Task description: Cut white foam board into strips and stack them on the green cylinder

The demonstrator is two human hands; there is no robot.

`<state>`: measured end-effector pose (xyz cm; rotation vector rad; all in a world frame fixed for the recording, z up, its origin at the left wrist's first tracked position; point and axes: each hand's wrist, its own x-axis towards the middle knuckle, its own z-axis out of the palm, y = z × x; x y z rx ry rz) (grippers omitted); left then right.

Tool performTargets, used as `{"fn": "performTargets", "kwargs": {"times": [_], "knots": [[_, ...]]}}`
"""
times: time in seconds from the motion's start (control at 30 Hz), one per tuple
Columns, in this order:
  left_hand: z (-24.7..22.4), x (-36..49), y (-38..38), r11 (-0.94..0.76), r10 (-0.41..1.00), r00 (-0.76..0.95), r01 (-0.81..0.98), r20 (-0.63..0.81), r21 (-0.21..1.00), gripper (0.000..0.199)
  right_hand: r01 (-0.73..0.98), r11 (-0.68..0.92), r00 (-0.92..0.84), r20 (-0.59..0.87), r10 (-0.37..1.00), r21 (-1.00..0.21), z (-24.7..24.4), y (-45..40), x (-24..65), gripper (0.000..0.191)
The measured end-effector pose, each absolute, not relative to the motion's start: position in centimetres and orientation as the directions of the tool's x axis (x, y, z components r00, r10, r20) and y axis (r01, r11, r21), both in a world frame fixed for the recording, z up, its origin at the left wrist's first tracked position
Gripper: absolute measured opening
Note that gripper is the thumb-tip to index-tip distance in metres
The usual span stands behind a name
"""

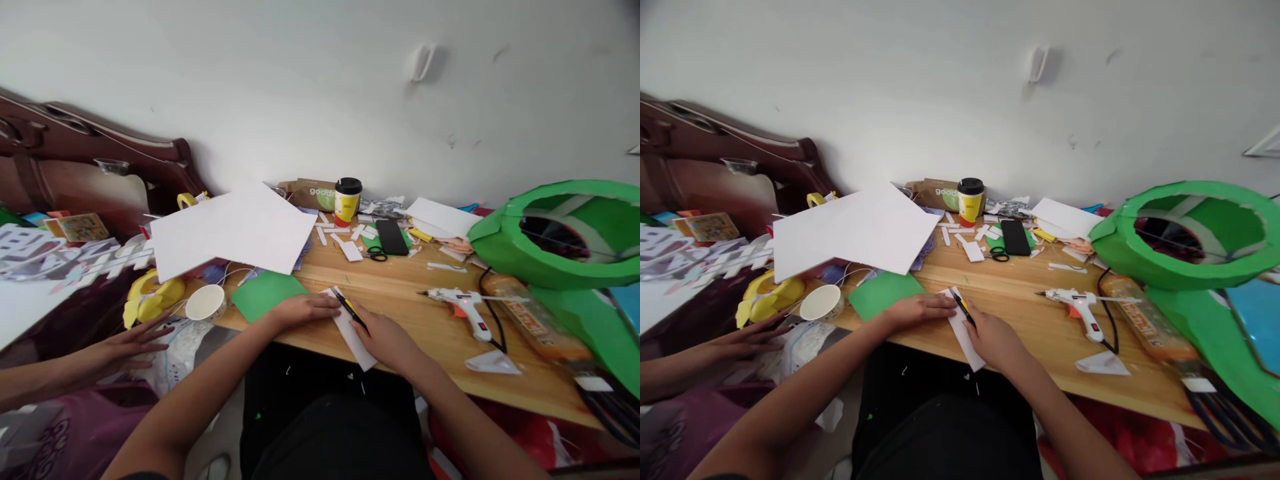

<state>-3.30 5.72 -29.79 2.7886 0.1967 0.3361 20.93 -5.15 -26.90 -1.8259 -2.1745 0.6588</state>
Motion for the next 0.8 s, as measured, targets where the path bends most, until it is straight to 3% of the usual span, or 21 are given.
{"fn": "performTargets", "kwargs": {"times": [0.27, 0.43, 0.67, 0.8], "knots": [[-28.5, -2.7, 5.3, -0.963, 0.208, 0.964, 0.172, 0.166, 0.206, 0.037, 0.831, 0.094, -0.190, -0.121, 0.974, -0.548, -27.6, -5.0, 21.6, 0.055], [-28.4, -3.0, 5.5, -0.950, 0.222, 0.964, 0.181, 0.143, 0.254, 0.039, 0.775, 0.049, -0.148, -0.106, 0.983, -0.630, -27.8, -5.0, 21.5, 0.052], [-29.1, -3.6, 6.4, -0.924, 0.207, 0.964, 0.137, 0.164, 0.356, 0.043, 0.700, -0.134, 0.067, -0.123, 0.990, -0.701, -28.4, -6.0, 21.4, 0.047], [-29.2, -3.5, 6.2, -0.855, 0.367, 0.923, 0.286, 0.117, 0.433, 0.041, 0.676, -0.130, 0.135, -0.052, 0.989, -0.725, -29.3, -8.4, 21.2, 0.034]]}}
